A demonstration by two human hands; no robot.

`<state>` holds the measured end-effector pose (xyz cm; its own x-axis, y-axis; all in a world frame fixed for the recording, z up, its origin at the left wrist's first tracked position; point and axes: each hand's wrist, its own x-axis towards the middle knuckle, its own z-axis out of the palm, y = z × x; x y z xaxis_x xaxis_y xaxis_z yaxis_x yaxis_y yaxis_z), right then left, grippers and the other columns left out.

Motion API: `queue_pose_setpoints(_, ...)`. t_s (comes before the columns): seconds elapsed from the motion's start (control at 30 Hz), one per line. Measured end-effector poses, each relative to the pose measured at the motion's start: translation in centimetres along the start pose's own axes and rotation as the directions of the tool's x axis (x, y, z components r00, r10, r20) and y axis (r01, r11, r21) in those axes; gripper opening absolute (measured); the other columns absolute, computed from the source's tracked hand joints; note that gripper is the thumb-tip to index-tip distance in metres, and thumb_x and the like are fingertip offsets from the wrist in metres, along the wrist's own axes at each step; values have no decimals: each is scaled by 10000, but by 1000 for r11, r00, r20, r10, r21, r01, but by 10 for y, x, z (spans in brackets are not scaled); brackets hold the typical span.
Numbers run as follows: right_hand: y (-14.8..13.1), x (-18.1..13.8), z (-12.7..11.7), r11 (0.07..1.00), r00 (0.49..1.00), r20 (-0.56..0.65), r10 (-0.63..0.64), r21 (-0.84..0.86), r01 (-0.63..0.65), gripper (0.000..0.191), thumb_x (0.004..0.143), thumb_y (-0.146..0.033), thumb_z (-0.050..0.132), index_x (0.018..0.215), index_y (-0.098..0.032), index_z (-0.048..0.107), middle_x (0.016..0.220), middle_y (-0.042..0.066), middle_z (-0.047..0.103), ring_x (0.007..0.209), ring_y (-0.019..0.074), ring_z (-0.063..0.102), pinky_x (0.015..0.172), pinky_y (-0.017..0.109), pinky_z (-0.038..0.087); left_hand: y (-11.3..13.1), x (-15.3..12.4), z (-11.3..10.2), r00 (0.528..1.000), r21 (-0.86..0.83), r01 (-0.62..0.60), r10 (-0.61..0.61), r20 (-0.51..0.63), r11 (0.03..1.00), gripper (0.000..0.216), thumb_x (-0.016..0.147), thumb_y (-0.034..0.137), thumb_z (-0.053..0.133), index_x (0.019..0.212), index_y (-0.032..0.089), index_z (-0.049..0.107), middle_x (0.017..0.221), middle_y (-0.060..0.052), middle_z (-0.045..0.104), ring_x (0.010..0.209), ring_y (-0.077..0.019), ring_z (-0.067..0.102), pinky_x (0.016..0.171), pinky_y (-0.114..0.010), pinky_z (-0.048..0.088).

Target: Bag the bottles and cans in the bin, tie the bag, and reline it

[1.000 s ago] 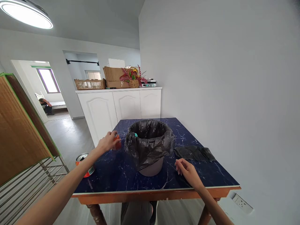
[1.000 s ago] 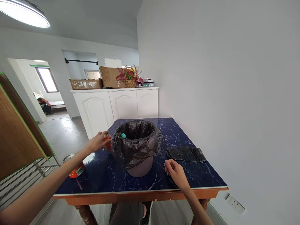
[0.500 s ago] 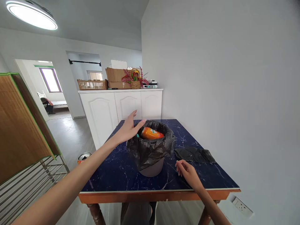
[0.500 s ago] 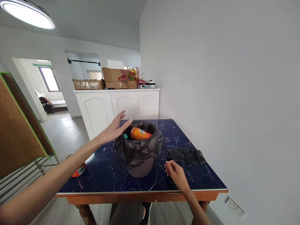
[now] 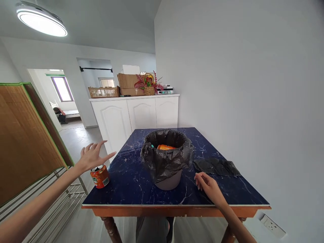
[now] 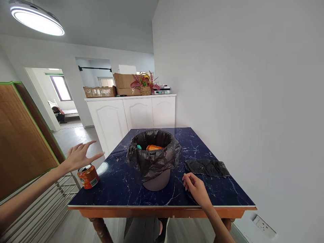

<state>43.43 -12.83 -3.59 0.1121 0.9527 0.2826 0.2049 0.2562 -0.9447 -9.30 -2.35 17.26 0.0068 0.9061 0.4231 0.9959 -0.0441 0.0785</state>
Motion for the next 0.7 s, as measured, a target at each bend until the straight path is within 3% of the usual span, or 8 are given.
queue_pose_setpoints(0.1, -2, -2, 0, 1000, 1000, 6, 3, -8, -3, 607, 939, -816, 556, 865, -228, 685, 735, 33, 654, 633, 196, 600, 645, 314, 489, -17, -18, 15, 966, -74, 39, -19, 258, 996, 913, 661, 796, 677, 1365, 216, 666, 1187, -165, 783, 1136, -422, 716, 974, -485, 531)
queue_pose_setpoints(0.17, -4, -3, -1, 1000, 1000, 11, 5, -15, -5, 589, 953, -797, 558, 858, -229, 683, 737, 31, 651, 633, 193, 600, 648, 314, 489, -18, -27, 25, 945, -111, 62, -23, 326, 992, 712, 692, 731, 643, 1188, 228, 730, 924, -93, 802, 881, -346, 759, 786, -386, 547)
queue_pose_setpoints(0.23, -6, -4, -1, 1000, 1000, 13, 6, -21, -6, 577, 962, -783, 559, 858, -229, 682, 736, 30, 647, 633, 191, 600, 650, 314, 490, -15, -32, 34, 952, -97, 66, -33, 306, 993, 488, 744, 642, 584, 988, 246, 732, 766, -55, 758, 760, -310, 731, 695, -352, 499)
queue_pose_setpoints(0.33, -7, -4, -1, 1000, 1000, 7, 5, -27, -5, 583, 958, -790, 559, 856, -228, 678, 733, 28, 643, 632, 189, 601, 646, 313, 489, -9, -31, 43, 967, -76, 53, -32, 253, 996, 306, 758, 532, 548, 817, 257, 670, 716, -48, 719, 730, -289, 695, 665, -339, 438)
queue_pose_setpoints(0.7, -6, -4, 0, 1000, 1000, -4, -4, -30, 4, 591, 944, -801, 566, 840, -230, 674, 727, 35, 647, 631, 198, 597, 635, 320, 498, 29, -27, 58, 984, -136, 31, -6, 179, 990, 219, 768, 467, 572, 767, 255, 625, 766, -82, 727, 785, -317, 703, 706, -357, 442)
